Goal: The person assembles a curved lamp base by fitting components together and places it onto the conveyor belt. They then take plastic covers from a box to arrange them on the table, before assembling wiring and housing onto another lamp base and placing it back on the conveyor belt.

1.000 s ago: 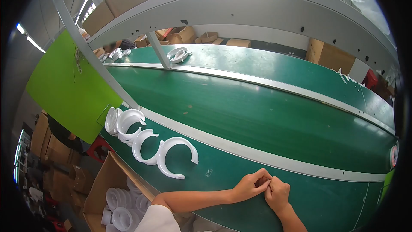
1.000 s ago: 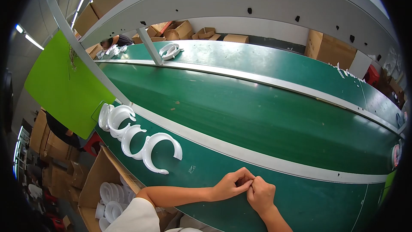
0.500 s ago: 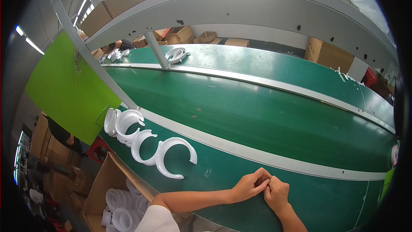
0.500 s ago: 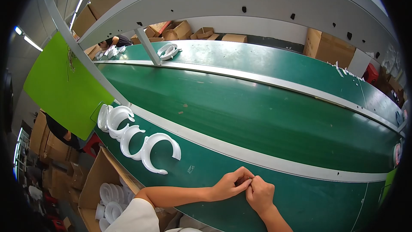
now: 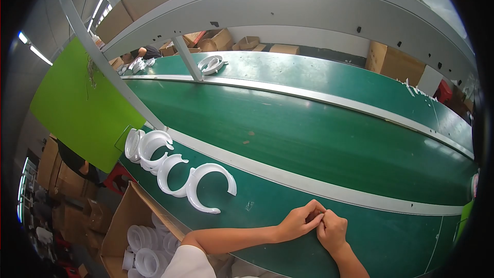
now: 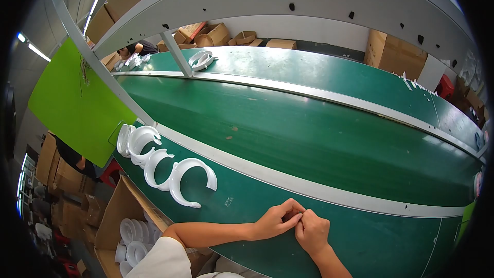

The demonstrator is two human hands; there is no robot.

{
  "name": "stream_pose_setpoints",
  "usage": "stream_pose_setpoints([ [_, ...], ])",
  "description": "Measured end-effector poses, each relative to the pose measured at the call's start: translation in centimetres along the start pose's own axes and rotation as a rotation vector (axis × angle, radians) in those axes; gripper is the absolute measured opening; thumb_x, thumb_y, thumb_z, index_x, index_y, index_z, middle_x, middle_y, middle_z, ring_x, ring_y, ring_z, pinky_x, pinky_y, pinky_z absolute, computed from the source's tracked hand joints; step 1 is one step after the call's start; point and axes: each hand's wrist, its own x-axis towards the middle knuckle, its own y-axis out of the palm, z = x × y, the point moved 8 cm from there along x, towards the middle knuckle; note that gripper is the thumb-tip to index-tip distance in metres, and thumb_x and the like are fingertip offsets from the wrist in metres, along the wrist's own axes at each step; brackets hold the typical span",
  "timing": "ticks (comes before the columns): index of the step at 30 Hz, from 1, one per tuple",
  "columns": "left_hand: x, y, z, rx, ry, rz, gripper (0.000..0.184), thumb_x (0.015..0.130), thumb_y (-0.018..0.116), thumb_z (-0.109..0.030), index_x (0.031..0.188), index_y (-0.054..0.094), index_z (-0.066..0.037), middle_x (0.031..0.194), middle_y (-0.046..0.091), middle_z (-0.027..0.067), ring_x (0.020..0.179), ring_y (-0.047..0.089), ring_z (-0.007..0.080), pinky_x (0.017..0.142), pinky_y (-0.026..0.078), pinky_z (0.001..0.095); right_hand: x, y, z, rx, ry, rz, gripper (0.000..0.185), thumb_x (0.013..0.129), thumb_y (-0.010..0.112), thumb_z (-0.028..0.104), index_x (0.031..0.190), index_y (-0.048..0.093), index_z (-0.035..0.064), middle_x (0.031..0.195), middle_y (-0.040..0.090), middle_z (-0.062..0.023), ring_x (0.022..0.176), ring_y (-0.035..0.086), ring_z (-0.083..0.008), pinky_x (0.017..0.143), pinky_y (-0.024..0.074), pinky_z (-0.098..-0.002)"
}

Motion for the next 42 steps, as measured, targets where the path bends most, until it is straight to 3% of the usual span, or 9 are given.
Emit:
stream_pose_setpoints([
  [42, 0.02, 0.02, 0.12, 0.019, 0.01, -0.001, 0.017, 0.096, 0.058, -0.009, 0.111, 0.054, -0.002, 0.079, 0.059, 0.003, 0.069, 0.051, 0.0087, 0.063, 0.044, 0.0249, 0.06, -0.09, 0.01, 0.004, -0.003, -0.005, 0.011, 0.077, 0.061, 0.001, 0.07, 0.052, 0.004, 0.063, 0.051, -0.0111, 0.05, 0.054, -0.0315, 0.045, 0.0417, -0.0394],
])
